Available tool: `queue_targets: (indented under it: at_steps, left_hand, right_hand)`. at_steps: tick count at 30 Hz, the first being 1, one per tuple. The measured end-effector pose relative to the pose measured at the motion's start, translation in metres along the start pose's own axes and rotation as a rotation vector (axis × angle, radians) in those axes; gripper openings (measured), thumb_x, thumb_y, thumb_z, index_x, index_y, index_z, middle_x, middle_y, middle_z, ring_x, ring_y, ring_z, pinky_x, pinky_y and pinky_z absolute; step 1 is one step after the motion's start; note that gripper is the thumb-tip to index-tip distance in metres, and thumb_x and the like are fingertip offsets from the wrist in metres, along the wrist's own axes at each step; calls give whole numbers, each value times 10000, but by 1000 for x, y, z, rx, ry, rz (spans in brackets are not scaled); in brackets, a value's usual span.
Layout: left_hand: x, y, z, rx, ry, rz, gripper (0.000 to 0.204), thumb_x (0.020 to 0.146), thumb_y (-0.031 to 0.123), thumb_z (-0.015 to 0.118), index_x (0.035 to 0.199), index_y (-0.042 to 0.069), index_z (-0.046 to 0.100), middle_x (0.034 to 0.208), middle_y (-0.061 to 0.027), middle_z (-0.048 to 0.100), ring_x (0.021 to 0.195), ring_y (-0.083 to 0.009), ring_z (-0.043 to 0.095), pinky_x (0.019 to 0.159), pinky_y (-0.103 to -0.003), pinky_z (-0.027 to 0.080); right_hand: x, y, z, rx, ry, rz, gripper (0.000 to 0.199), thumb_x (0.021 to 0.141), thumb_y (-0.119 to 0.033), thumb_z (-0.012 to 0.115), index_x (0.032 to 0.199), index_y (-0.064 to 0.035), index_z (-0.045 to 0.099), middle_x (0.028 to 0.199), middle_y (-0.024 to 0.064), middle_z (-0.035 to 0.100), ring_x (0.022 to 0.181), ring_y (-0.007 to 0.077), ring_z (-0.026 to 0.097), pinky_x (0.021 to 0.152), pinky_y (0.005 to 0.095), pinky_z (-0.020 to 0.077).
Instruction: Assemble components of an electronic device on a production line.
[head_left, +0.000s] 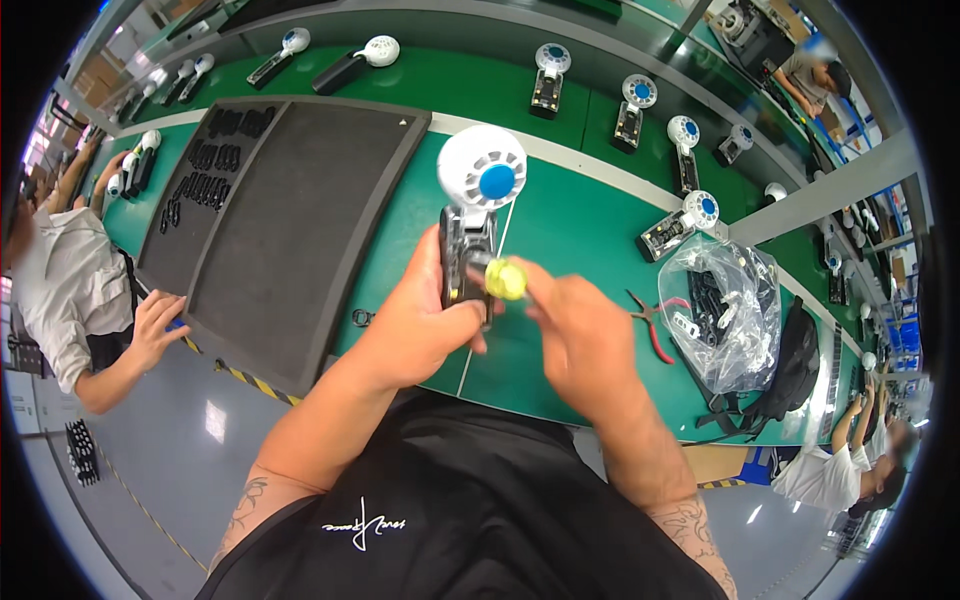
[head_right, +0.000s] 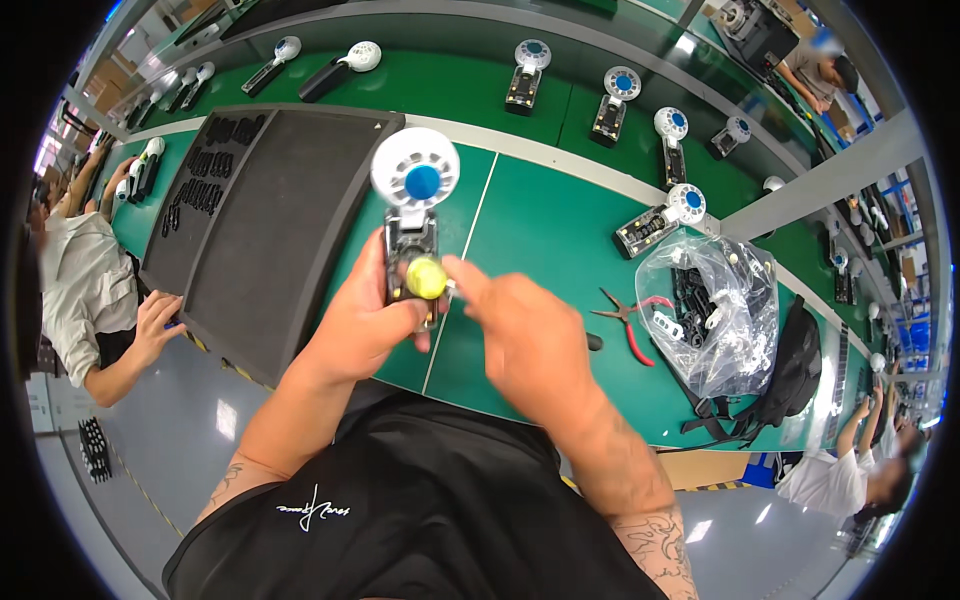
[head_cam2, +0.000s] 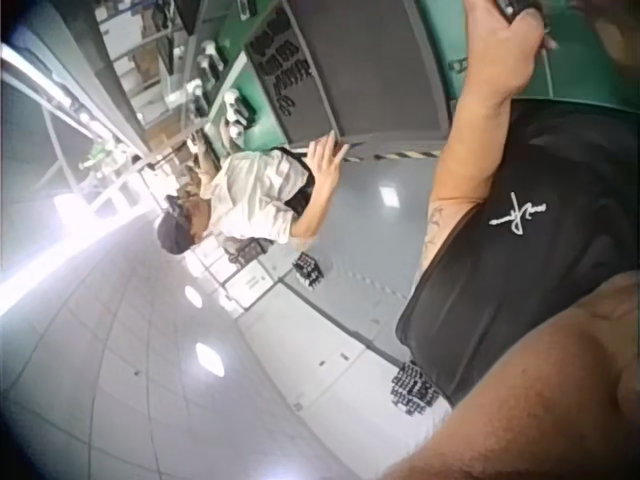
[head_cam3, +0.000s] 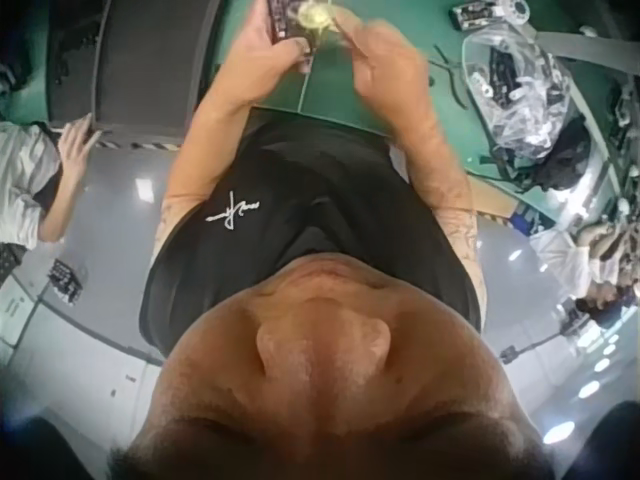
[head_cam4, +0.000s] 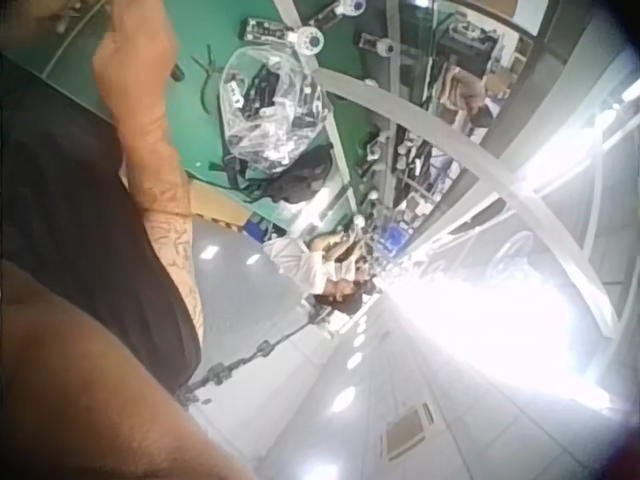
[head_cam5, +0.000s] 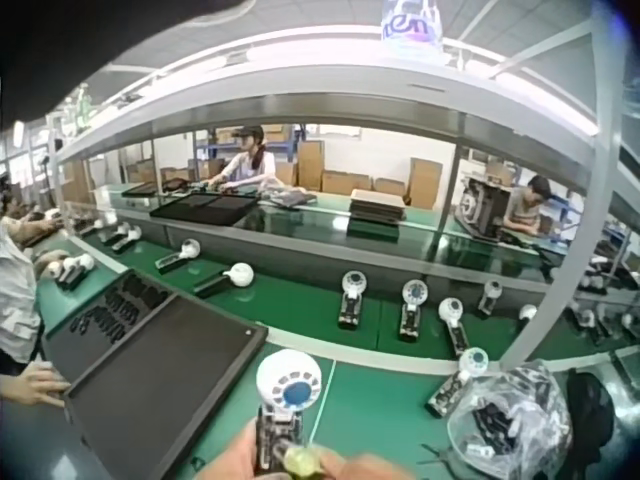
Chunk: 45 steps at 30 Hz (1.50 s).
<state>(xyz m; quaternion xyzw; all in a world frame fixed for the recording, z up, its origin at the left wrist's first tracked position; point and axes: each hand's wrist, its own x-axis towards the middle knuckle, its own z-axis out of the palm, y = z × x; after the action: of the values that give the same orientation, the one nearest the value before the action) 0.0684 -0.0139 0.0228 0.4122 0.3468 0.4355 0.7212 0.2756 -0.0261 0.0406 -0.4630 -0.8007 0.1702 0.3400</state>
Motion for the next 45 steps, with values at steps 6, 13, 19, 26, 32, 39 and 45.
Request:
queue_targets:
  at_steps: [6,13,19,26,32,39,45]
  left_hand:
    - [-10,4,10,24,60,36,785,858,-38,557,1580,51,261,1195,-151,587,989,-198,630,634,-306,578]
    - [-4,2,6,38,47,45,820,843,-34,571,1587,45,236,1180,-148,586,995,-204,630,645,-307,585]
    - [-8,1,-6,6,9,115,849,828,-51,558,1602,72,231,1226,-161,577,1006,-219,634,733,-319,599]
    - [-12,-8,-13,-273,-46,75,841,839,-74,515,1613,105,239,1296,-171,567,1020,-237,632,758,-349,595]
    - [-13,-10,-9,-218,-48,0,822,854,-99,500,1610,115,258,1305,-178,575,1032,-240,636,765,-361,589]
    - [-10,-13,-1,-147,76,-26,686,915,-58,501,1564,87,331,1240,-188,607,987,-245,656,764,-367,589]
    - [-9,-7,-8,-352,31,27,498,968,9,473,1464,34,437,1202,-195,622,920,-246,662,722,-358,584]
  right_hand:
    - [-23,-5,-19,243,315,-86,440,840,82,686,1259,-33,752,891,80,701,701,212,608,631,326,497]
    - [-31,-6,-29,222,248,21,346,850,72,666,1187,53,746,932,102,732,705,208,609,648,307,518]
    - [-10,-11,-14,-53,-138,-22,330,925,-3,705,1247,67,695,950,109,730,715,194,620,662,320,540]
    - [-26,-20,-21,633,217,232,407,940,-48,710,1345,-25,683,927,68,699,691,209,621,634,333,527]
    - [-25,-21,-10,358,317,-7,400,919,2,690,1317,-34,706,896,86,658,687,213,563,627,341,468]
    - [-12,3,-7,-57,89,54,407,925,0,689,1327,-56,709,919,87,662,701,223,576,648,344,487]
    - [-20,31,-11,-56,34,206,361,910,22,688,1264,-26,735,911,96,655,737,241,575,700,349,488]
